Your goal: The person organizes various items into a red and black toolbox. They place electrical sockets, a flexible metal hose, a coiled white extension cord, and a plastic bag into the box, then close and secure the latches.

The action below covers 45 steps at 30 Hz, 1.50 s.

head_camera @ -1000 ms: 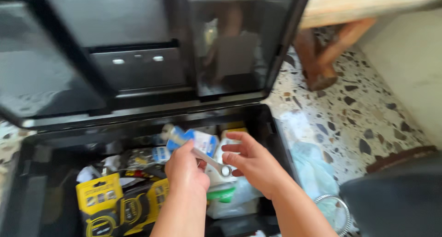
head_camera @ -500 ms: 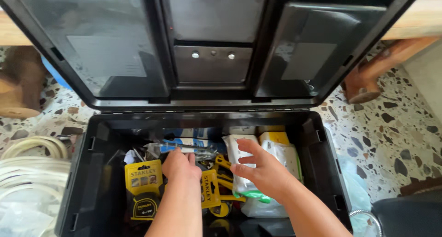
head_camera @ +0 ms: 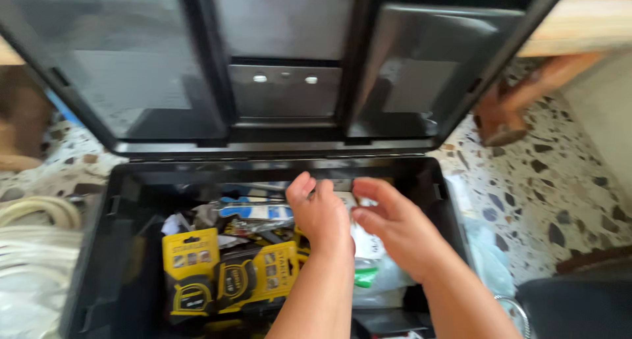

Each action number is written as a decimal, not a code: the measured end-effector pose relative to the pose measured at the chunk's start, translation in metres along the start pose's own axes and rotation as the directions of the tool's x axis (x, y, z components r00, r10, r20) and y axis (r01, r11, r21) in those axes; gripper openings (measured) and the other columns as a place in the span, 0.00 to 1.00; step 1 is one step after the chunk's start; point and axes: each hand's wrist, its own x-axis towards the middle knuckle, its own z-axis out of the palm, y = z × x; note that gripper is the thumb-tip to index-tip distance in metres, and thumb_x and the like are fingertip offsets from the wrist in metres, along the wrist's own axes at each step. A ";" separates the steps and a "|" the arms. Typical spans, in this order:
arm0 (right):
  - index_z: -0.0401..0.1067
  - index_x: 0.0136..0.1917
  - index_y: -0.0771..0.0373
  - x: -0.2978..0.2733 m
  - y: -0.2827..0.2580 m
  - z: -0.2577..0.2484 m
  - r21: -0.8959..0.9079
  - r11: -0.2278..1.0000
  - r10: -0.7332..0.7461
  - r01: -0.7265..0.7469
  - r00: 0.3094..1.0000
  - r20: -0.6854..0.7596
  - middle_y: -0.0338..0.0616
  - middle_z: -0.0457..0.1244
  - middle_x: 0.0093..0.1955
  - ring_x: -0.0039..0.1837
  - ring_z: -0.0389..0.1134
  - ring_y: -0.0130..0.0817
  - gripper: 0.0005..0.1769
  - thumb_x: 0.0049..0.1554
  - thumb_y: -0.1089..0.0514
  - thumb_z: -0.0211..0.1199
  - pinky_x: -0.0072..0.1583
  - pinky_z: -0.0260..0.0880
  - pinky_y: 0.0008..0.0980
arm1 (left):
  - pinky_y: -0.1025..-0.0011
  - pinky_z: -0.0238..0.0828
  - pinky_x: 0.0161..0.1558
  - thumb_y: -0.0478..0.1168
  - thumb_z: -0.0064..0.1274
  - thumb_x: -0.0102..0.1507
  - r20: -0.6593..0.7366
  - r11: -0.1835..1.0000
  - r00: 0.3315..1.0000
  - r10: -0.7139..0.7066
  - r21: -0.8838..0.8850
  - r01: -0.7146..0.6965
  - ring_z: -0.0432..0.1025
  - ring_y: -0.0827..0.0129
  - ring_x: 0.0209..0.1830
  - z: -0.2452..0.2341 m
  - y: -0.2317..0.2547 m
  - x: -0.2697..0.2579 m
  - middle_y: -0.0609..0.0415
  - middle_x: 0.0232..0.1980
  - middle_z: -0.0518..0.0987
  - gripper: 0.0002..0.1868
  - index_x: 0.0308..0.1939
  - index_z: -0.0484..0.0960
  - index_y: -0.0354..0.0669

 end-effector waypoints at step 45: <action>0.84 0.47 0.61 -0.070 0.171 -0.241 -0.171 0.960 0.078 -0.224 0.793 -0.605 0.42 0.75 0.41 0.44 0.73 0.28 0.16 0.49 0.69 0.61 0.51 0.72 0.30 | 0.50 0.51 0.73 0.60 0.52 0.61 0.679 0.806 0.451 -0.579 0.395 0.441 0.61 0.48 0.74 0.146 -0.129 -0.155 0.35 0.74 0.71 0.44 0.71 0.70 0.28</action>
